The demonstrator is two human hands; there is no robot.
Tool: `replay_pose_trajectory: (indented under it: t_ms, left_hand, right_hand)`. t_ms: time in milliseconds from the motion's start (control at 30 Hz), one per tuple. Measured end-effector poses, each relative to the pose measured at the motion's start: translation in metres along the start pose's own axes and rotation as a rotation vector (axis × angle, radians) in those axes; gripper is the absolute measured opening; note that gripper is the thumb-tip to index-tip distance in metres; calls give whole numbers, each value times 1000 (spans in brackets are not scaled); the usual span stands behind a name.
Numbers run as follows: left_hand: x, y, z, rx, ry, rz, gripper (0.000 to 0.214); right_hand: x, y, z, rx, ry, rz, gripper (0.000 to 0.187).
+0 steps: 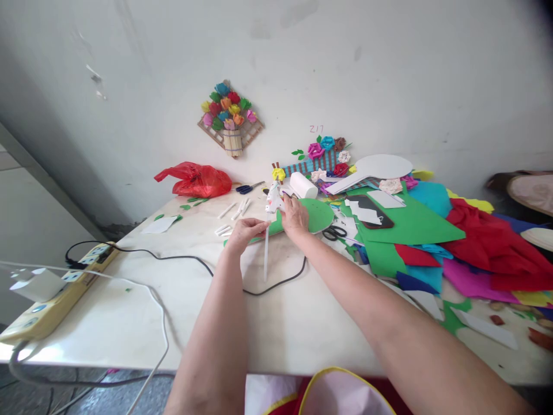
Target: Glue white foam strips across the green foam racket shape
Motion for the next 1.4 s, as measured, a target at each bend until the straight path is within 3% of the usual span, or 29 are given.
replay_pose_trajectory:
  t_ms: [167, 600, 867, 1067, 1233, 1400]
  left_hand:
    - [0, 0, -4, 106, 14, 28, 27]
    - [2, 4, -8, -56, 118, 0, 24]
    - [0, 3, 5, -60, 52, 27, 29]
    - [-2, 4, 15, -91, 39, 42, 36]
    - [0, 11, 25, 31, 9, 78, 34]
    - [2, 21, 38, 190, -18, 155, 31]
  right_hand:
    - [-1, 2, -2, -28, 10, 10, 46]
    - [-7, 8, 3, -8, 65, 88, 47]
    - [-4, -7, 6, 82, 46, -44, 47]
    - [-6, -24, 19, 223, 80, -196, 39]
    - [-16, -30, 26, 426, 170, -292, 29]
    - [-31, -34, 15, 739, 377, -331, 25]
Point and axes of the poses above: each hand's wrist, its own x-axis towards the middle knuckle, its own z-axis out of the back of the hand, y = z × x, the point moved 6 cm from there along x, towards the middle knuckle
